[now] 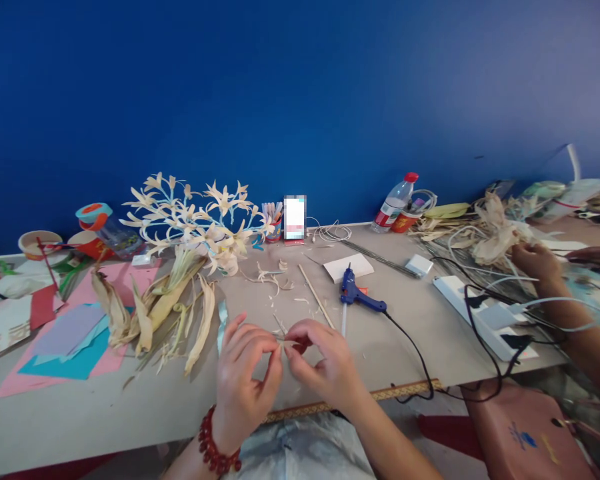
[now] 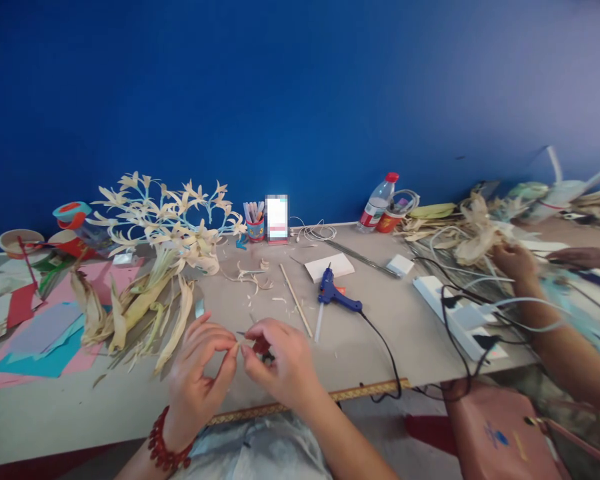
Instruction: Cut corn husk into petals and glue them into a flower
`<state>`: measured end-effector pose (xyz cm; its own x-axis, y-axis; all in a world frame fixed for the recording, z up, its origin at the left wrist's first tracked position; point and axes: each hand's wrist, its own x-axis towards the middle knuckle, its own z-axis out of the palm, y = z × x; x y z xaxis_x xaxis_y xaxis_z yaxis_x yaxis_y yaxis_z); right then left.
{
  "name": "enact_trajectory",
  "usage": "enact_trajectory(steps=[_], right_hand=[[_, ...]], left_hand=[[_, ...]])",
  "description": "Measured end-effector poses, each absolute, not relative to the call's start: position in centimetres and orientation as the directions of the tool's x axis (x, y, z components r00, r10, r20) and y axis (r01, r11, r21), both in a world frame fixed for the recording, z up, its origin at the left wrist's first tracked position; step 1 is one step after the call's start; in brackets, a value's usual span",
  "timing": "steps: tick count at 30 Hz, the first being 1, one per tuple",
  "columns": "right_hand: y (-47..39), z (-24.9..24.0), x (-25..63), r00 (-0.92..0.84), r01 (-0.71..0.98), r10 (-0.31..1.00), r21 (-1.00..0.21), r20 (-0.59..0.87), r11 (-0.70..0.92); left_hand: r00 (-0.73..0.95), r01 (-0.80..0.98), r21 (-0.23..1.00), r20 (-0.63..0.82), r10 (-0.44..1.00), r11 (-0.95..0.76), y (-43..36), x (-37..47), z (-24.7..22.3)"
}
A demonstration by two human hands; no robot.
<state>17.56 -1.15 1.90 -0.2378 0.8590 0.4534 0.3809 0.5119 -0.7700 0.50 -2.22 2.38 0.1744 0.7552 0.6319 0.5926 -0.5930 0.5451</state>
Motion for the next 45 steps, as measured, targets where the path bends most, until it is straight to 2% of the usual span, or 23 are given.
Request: enact_trajectory(steps=[6,10,14,17,22,26,28,31,33,41,45], right_hand=[[-0.7,1.2,17.3,-0.189,0.401,0.848,-0.749,0.495,0.527],[-0.5,1.1,18.8,-0.066,0.446,0.862,-0.758,0.502,0.476],[-1.0,1.6,18.3,-0.168,0.344,0.896,-0.827,0.411,0.444],[-1.1,1.8,16.8,-0.212,0.340,0.886,-0.819,0.412,0.462],[-0.8,1.3,16.7,-0.197,0.384,0.862,-0.773,0.467,0.506],[-0.6,0.9,18.4,-0.092,0.444,0.864,-0.756,0.495,0.480],[-0.7,1.0,18.6,-0.095,0.411,0.885,-0.792,0.455,0.451],[-1.1,1.3,17.6,-0.199,0.323,0.903,-0.845,0.381,0.427],[-1.2,1.4,16.7,-0.221,0.307,0.898,-0.846,0.381,0.435],[-0.6,0.8,17.3,-0.143,0.387,0.885,-0.798,0.444,0.463],[-0.8,0.9,18.3,-0.099,0.362,0.919,-0.846,0.383,0.391]], left_hand=[[0.165,0.603,0.526,0.653,0.739,-0.600,-2.4,0.5,2.2],[0.117,0.625,0.529,0.664,0.739,-0.574,-2.3,0.1,1.9],[0.123,0.612,0.534,0.665,0.737,-0.584,-2.3,0.3,1.9],[0.139,0.599,0.539,0.658,0.740,-0.592,-2.4,0.6,2.1],[0.133,0.594,0.543,0.661,0.739,-0.593,-2.5,0.6,2.1],[0.090,0.598,0.558,0.666,0.740,-0.575,-2.4,0.3,1.9],[0.082,0.601,0.560,0.667,0.741,-0.570,-2.3,0.2,1.9],[0.096,0.593,0.562,0.662,0.743,-0.577,-2.3,0.4,1.9],[0.108,0.584,0.562,0.660,0.743,-0.585,-2.4,0.5,2.0],[0.080,0.574,0.565,0.681,0.728,-0.592,-2.6,0.4,1.7],[0.048,0.582,0.560,0.699,0.713,-0.589,-2.5,0.3,1.6]])
